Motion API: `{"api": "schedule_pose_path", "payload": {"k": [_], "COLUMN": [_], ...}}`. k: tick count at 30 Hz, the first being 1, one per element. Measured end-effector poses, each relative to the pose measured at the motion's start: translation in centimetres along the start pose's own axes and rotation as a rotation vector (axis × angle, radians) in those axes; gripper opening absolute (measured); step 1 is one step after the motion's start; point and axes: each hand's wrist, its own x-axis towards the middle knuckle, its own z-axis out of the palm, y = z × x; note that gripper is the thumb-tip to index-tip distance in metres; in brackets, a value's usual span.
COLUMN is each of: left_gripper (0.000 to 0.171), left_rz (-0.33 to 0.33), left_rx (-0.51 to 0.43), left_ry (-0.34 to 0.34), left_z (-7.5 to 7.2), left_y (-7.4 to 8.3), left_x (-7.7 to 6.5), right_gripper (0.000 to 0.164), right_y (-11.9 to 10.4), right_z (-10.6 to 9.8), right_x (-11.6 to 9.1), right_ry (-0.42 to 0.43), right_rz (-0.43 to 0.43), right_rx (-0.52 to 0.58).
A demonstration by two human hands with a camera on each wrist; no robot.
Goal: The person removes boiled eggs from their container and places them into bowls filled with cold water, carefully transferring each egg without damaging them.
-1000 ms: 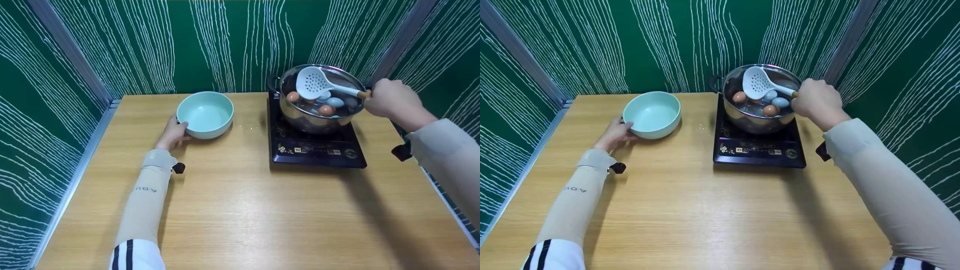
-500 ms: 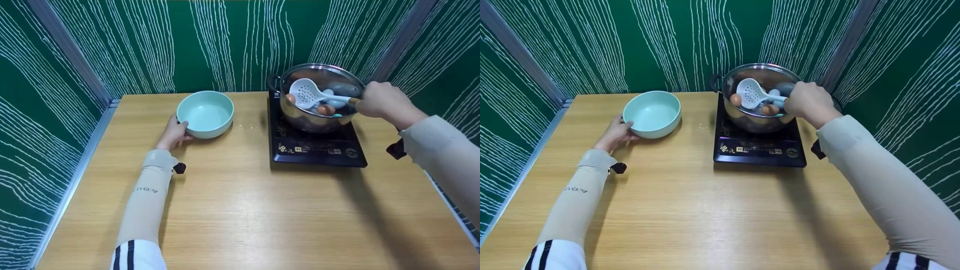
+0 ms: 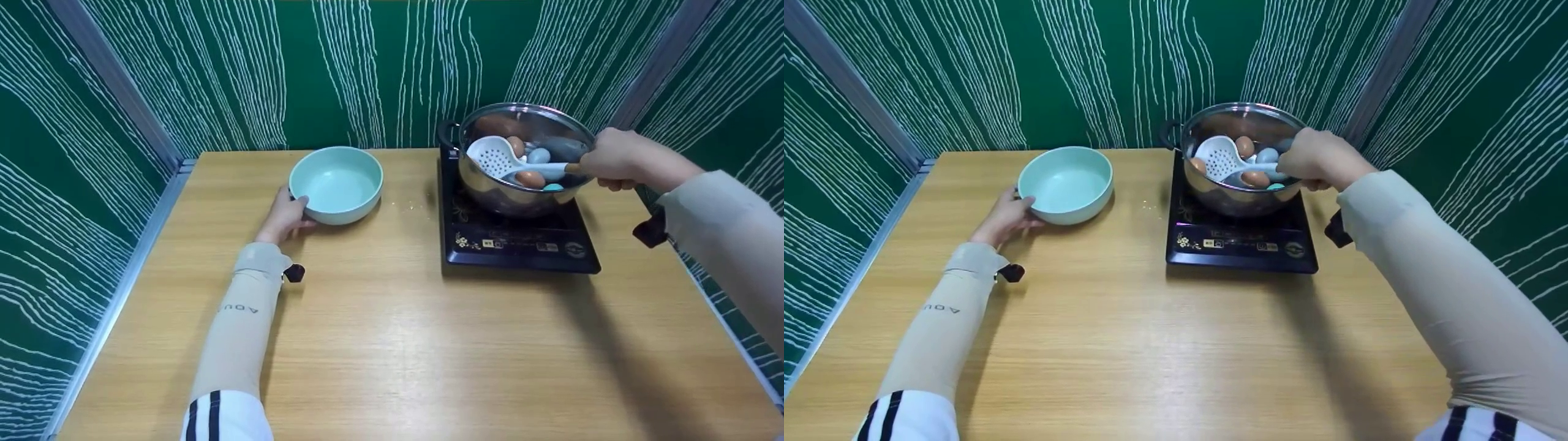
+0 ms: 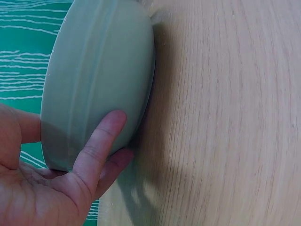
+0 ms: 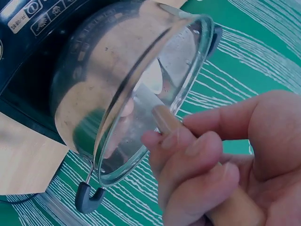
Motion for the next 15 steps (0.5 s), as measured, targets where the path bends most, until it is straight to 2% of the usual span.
{"api": "schedule_pose_path", "payload": {"k": [4,10,15], "left_gripper": [0.067,0.065,0.065], "left_rz": [0.012,0.036,0.027], "left_rx": [-0.002,0.015,0.025], "left_ry": [0.004,-0.001,0.002], "left_z": [0.1,0.2,0.2], "left_y": [0.0,0.0,0.1], "left_x": [0.0,-0.1,-0.1], "right_gripper": [0.030,0.025,0.022], "right_y": [0.5,1.8,2.8], "right_z": [-0.7,-1.0,-1.4], "right_x": [0.1,0.4,0.2], "right_ry": [-0.070,-0.156,-0.201], "right_rz": [0.004,0.006,0.009], "right_rx": [0.069,0.146,0.220]}}
